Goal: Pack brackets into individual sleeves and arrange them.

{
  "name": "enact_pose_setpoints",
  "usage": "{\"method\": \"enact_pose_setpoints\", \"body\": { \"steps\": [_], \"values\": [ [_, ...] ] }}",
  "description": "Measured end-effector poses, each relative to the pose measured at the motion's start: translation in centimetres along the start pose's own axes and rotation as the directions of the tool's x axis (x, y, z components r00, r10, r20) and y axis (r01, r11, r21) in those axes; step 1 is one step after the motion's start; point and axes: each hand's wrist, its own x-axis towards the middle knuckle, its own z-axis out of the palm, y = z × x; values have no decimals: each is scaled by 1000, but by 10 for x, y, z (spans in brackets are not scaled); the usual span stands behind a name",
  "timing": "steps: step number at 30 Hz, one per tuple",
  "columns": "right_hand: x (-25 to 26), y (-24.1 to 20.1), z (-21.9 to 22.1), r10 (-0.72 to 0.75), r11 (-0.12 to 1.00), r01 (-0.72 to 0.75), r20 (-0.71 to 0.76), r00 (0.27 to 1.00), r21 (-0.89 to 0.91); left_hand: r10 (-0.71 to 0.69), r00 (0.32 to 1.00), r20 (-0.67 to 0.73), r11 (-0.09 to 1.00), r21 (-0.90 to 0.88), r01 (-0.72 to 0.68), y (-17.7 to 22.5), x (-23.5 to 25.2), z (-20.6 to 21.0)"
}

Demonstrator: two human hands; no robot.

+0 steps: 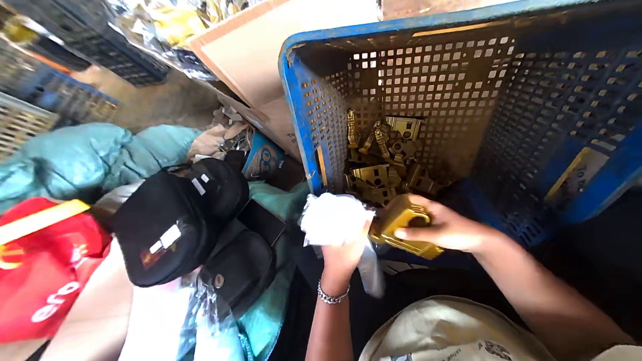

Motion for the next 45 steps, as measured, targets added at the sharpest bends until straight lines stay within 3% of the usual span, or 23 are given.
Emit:
{"method": "enact_pose_setpoints", "body": {
  "steps": [2, 3, 4, 6, 8, 10, 12, 14, 16, 18, 20, 22, 23, 25, 27, 29, 31, 33, 36, 38, 40, 42, 45],
  "values": [
    [7, 9, 21, -93, 950, 30, -191, 977, -310, -97, 995, 34, 992, -74, 99, 6, -4, 4],
    [11, 13, 27, -168, 864, 45, -204, 964, -502, -134, 990, 32, 985, -105, 137, 10, -3, 5],
    [12, 13, 32, -151, 774, 35, -132, 980, -632, -158, 987, 27, 980, -118, 160, 13, -2, 5],
    [14, 12, 42, 37, 658, 4, 37, 999, -753, -131, 989, 72, 991, -24, 133, 14, -5, -3],
    [22, 16, 45, 120, 723, -83, 6, 993, -686, 32, 976, 214, 986, 152, -66, 8, -11, -14],
    [33, 21, 42, 110, 825, -125, -59, 992, -551, 146, 945, 293, 953, 214, -213, 0, -13, -16],
    [36, 16, 37, 151, 890, -133, 5, 989, -436, 197, 953, 229, 933, 255, -254, -9, -12, -15],
    [31, 4, 31, 176, 953, -154, 61, 983, -261, 261, 963, 72, 922, 276, -271, -14, -7, -14],
    [24, 4, 29, 57, 997, -59, -35, 998, -50, 301, 954, 13, 908, 302, -291, -9, -8, -12],
    [25, 11, 28, -89, 995, 81, -162, 983, -56, 284, 948, 144, 899, 303, -316, 3, -20, -9],
    [25, 19, 23, -250, 956, 207, -212, 945, -207, 232, 931, 281, 934, 202, -293, 6, -26, -7],
    [21, 20, 16, -291, 933, 231, -201, 935, -275, 249, 912, 325, 944, 127, -303, 6, -23, -9],
    [17, 17, 12, -221, 959, 186, -153, 963, -216, 241, 911, 335, 956, 78, -281, 6, -22, -12],
    [9, 10, 9, -46, 996, 44, 14, 999, 82, 148, 942, 301, 987, -101, -123, 4, -24, -13],
    [6, 13, 15, -27, 969, 21, 23, 999, 246, 40, 977, 209, 975, -224, 8, 8, -22, -11],
    [7, 13, 31, -54, 987, 85, -222, 974, 134, 4, 997, 81, 980, -200, 12, 11, -20, -10],
    [10, 16, 46, -166, 985, 141, -353, 921, -97, 4, 1000, -9, 989, -147, -5, 8, -18, -7],
    [11, 25, 57, -314, 942, 257, -300, 901, -215, -4, 997, -77, 987, -159, -8, 3, -16, -1],
    [11, 28, 64, -387, 922, 370, -226, 894, -114, 28, 983, -181, 994, -101, -47, -8, -12, -1],
    [14, 19, 60, -295, 955, 272, -261, 919, -121, 96, 981, -167, 995, 57, -88, -9, -14, -4],
    [24, 11, 51, -217, 955, 140, -300, 929, -261, 217, 972, -92, 959, 207, -195, -8, -18, -5],
    [35, 15, 39, -307, 872, 141, -298, 904, -469, 267, 962, -59, 942, 227, -248, -6, -21, -3],
    [42, 26, 34, -547, 600, 230, -184, 816, -766, 247, 961, -123, 949, 231, -214, -8, -18, -1]
  ]
}}
